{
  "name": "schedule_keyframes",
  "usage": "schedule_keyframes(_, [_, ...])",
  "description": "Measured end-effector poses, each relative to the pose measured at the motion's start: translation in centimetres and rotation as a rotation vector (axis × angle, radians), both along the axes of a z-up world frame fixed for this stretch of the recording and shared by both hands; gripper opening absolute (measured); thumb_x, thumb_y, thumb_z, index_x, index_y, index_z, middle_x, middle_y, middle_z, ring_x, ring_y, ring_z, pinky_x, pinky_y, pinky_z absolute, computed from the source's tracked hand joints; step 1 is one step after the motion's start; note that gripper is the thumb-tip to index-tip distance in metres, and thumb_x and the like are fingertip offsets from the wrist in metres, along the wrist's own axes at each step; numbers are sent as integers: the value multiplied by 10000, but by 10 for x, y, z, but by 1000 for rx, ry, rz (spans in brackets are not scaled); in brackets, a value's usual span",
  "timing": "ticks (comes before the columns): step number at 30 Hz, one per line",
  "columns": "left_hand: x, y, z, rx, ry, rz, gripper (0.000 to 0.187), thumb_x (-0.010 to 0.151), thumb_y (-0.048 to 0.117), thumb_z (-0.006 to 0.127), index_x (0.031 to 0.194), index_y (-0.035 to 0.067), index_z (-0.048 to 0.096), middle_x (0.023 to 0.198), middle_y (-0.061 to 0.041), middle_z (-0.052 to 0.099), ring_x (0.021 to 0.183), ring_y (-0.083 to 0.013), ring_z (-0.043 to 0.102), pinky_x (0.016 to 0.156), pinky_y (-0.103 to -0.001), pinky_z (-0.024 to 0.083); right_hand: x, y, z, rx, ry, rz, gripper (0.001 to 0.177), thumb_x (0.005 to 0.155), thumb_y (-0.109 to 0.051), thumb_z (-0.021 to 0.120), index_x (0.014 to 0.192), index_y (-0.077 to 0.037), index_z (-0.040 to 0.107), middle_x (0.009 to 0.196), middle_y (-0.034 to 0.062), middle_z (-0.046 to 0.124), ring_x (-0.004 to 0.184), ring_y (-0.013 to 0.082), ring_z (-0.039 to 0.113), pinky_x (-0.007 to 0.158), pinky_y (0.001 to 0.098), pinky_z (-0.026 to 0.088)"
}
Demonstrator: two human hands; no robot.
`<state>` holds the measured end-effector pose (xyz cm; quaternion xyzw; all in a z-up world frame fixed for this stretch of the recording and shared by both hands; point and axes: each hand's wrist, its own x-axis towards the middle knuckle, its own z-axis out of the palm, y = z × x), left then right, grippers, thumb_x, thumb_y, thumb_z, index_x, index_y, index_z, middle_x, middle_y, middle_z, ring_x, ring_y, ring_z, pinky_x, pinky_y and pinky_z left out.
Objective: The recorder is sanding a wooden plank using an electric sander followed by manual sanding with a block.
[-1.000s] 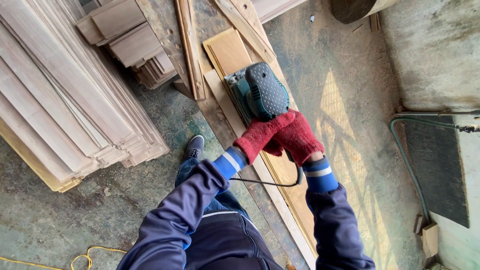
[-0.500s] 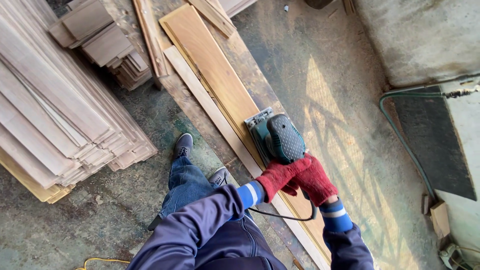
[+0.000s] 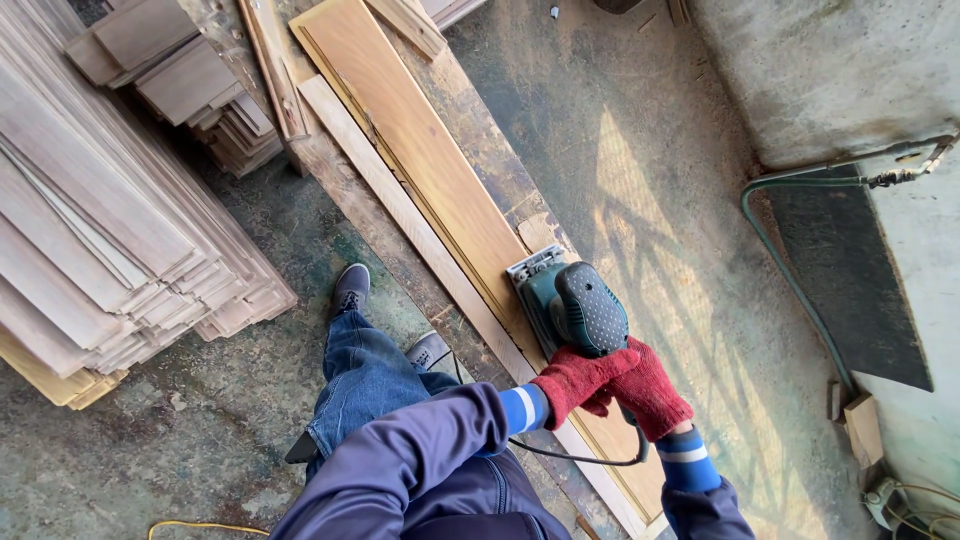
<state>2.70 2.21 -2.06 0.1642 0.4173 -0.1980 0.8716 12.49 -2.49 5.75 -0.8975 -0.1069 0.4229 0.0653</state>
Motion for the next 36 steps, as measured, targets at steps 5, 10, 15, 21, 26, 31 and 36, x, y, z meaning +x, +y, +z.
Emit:
schedule_keyframes(5, [1,49,0,13,7,7,716,705,521,909,1111,-14,658,844,-226,722,776,-384,744,698,-563,655,-14,61,18,5,-35,100,233,864,-232,699,864,-5,749,707,204,708,789,361,717,764,457,555])
schedule_keyframes(10, [-2,120,16,-52,72,141,667,647,375,972,1081,-34,673,845,-247,735,767,-400,760,730,-608,636,-5,118,3,49,-33,104,140,828,-171,706,888,-51,747,714,178,724,794,368,728,783,460,564])
schedule_keyframes(15, [-7,188,23,-37,55,174,695,652,348,947,1124,-67,650,899,-298,721,810,-441,748,758,-624,625,-7,180,-2,19,-47,163,107,815,-152,710,845,-53,738,662,182,721,766,367,747,764,450,574])
schedule_keyframes(21, [-17,262,19,0,75,270,743,642,345,968,1140,-102,646,938,-358,697,845,-520,718,731,-653,603,-25,271,4,31,-93,236,210,880,-192,643,827,-7,730,698,229,701,767,413,732,771,450,565])
schedule_keyframes(26, [-28,327,17,48,77,320,751,607,356,986,1134,-68,660,926,-340,709,813,-507,727,714,-661,612,-28,333,-14,1,-156,243,223,891,-253,641,911,-69,766,733,184,736,794,354,751,755,413,574])
schedule_keyframes(31, [-38,388,13,60,82,410,784,582,344,995,1160,-62,654,947,-342,708,815,-535,719,698,-687,603,-27,385,-22,211,-53,317,172,893,-232,647,891,-74,715,708,186,688,747,343,699,756,468,548])
schedule_keyframes(36, [-44,437,-2,145,75,430,772,597,416,972,1144,-45,682,933,-336,717,790,-519,728,680,-645,628,-34,445,-29,197,-66,333,192,874,-296,620,885,-130,714,699,127,677,768,344,698,741,471,547])
